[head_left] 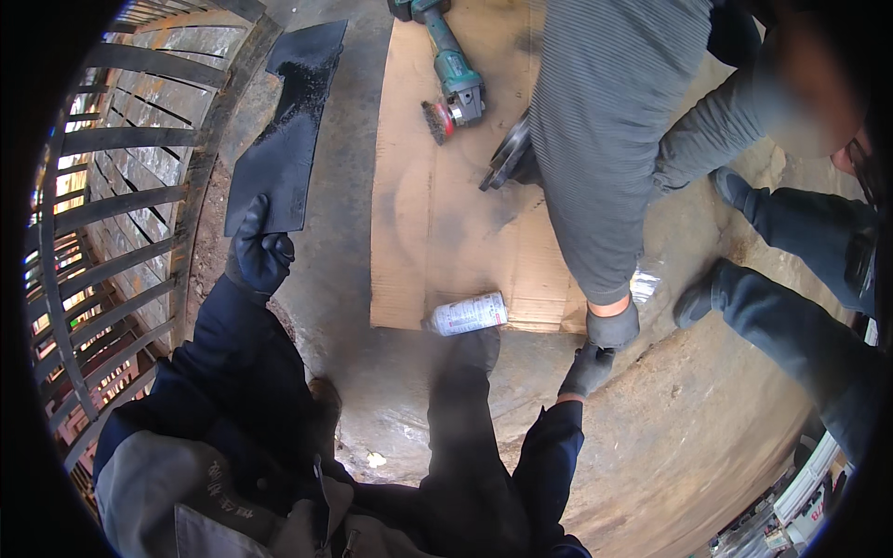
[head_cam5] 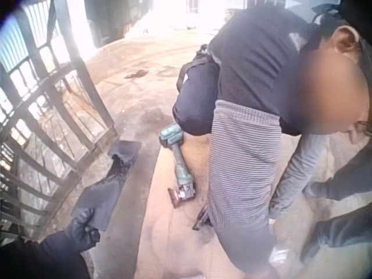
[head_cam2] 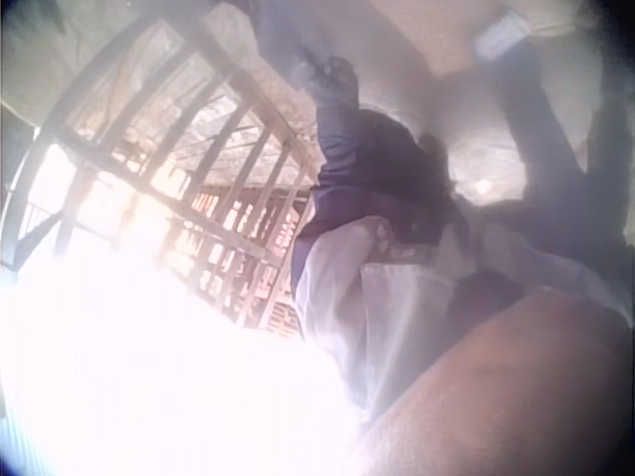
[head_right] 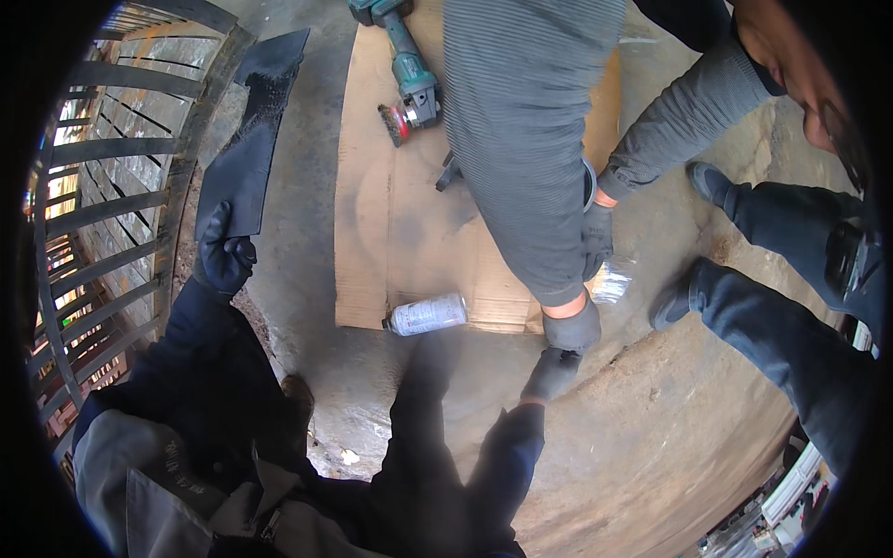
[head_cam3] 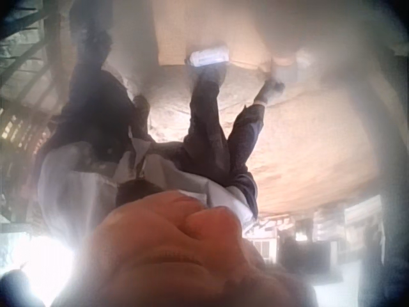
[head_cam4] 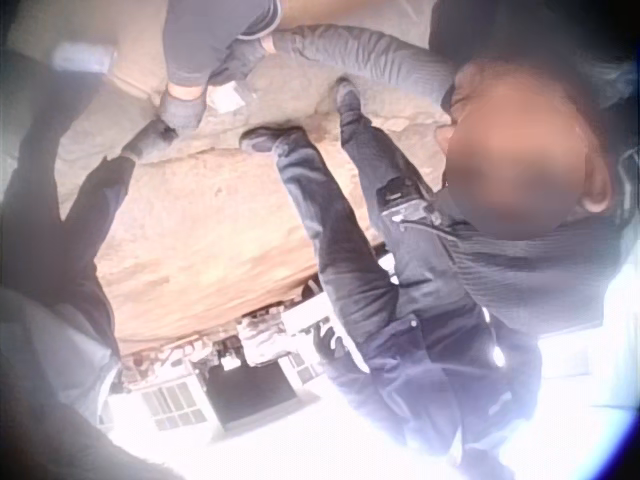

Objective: The person spray paints a black metal pipe fitting and a flat metal plate using a spray can. They rotate the pipe fitting to coat all sides and repeatedly spray the plate, then set both items down on a cardboard sheet on the floor.

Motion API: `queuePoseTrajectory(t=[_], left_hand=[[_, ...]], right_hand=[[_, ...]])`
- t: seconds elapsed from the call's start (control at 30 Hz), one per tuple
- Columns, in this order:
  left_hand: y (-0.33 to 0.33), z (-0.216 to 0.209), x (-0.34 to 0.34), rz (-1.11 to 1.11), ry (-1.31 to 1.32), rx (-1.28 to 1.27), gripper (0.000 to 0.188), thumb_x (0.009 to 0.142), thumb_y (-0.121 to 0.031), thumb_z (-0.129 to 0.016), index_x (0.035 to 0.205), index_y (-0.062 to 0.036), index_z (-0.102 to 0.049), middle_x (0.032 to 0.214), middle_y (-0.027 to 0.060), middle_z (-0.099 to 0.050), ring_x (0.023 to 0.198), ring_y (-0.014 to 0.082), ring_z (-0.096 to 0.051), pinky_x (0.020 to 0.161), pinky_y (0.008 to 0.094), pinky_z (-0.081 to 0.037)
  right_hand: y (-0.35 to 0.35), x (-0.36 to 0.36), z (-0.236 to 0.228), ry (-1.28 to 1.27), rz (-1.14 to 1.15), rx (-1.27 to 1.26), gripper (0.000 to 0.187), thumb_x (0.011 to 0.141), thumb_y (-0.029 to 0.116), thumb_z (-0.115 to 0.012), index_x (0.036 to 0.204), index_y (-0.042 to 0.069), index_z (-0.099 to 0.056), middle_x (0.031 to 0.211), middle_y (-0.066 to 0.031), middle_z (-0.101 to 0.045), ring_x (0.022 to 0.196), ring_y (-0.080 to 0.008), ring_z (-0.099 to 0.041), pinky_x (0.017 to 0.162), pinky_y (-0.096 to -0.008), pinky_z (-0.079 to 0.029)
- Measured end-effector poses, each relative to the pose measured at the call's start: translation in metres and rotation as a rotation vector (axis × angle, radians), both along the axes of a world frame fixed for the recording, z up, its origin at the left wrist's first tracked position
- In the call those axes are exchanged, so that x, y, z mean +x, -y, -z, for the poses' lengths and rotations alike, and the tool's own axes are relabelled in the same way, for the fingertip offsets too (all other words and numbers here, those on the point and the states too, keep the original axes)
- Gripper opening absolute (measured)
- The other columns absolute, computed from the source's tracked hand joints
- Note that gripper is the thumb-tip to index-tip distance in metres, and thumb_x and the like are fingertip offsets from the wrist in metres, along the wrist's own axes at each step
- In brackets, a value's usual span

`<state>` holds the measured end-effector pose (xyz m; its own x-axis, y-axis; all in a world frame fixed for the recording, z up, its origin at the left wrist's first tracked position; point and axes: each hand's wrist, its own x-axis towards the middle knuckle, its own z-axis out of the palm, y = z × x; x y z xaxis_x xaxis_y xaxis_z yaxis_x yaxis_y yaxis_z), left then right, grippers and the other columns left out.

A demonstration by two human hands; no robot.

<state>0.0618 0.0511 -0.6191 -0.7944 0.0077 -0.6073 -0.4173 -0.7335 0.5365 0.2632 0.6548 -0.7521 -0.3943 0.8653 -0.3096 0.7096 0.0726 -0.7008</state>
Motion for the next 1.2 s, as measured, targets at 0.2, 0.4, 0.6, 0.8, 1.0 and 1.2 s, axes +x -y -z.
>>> queuePoseTrajectory(t=[0.2,0.4,0.6,0.8,1.0,1.2], left_hand=[[-0.005,-0.001,0.003,0.006,-0.005,-0.001,0.021,0.109,-0.033,-0.072,0.128,-0.024,-0.068,0.097,-0.0123,-0.067,0.062,0.0042,-0.052,0.069,0.029,-0.064],[-0.007,-0.004,0.014,-0.034,-0.017,-0.007,0.027,0.107,-0.034,-0.075,0.132,-0.0242,-0.068,0.1,-0.014,-0.065,0.067,0.0039,-0.053,0.071,0.0301,-0.064],[-0.007,-0.006,0.018,-0.05,0.063,-0.081,0.036,0.105,-0.038,-0.078,0.137,-0.0265,-0.067,0.103,-0.0156,-0.063,0.066,0.0037,-0.05,0.07,0.0268,-0.058],[-0.007,-0.01,0.021,-0.056,0.069,-0.105,0.035,0.104,-0.04,-0.078,0.136,-0.0282,-0.067,0.101,-0.0162,-0.062,0.067,0.0031,-0.049,0.07,0.0264,-0.058],[-0.012,-0.02,0.025,-0.07,0.039,-0.107,0.032,0.106,-0.042,-0.076,0.134,-0.0284,-0.067,0.096,-0.0158,-0.061,0.066,0.0022,-0.048,0.067,0.0255,-0.057],[-0.011,-0.031,0.023,-0.112,0.148,-0.121,0.027,0.107,-0.044,-0.074,0.127,-0.0262,-0.067,0.095,-0.0152,-0.06,0.064,0.0017,-0.047,0.066,0.0246,-0.055]], right_hand=[[0.035,0.014,-0.02,-0.015,-0.01,-0.111,0.029,0.106,0.027,-0.078,0.12,0.001,-0.073,0.09,0.0001,-0.068,0.073,-0.0106,-0.061,0.062,-0.0291,-0.05],[0.116,0.003,-0.077,-0.204,-0.888,0.4,0.054,0.09,0.025,-0.092,0.133,0.001,-0.069,0.119,-0.0131,-0.074,0.107,-0.0295,-0.07,0.092,-0.042,-0.058],[0.163,-0.08,-0.114,-0.374,-1.075,0.33,0.05,0.091,0.015,-0.089,0.134,0.001,-0.068,0.129,-0.0172,-0.074,0.117,-0.0386,-0.07,0.1,-0.048,-0.057],[0.19,-0.175,-0.137,-0.412,-0.873,-0.141,0.064,0.1,0.007,-0.076,0.159,-0.001,-0.053,0.107,-0.0103,-0.07,0.089,-0.0183,-0.071,0.083,-0.0341,-0.06],[0.211,-0.239,-0.118,-0.453,-0.926,-0.022,0.058,0.109,0.007,-0.061,0.165,0.001,-0.045,0.111,-0.0145,-0.068,0.098,-0.0213,-0.069,0.089,-0.0359,-0.059],[0.159,-0.277,-0.097,-0.489,-1.033,0.425,0.052,0.111,0.012,-0.056,0.162,0.004,-0.049,0.128,-0.0231,-0.073,0.111,-0.031,-0.073,0.097,-0.0423,-0.057]])
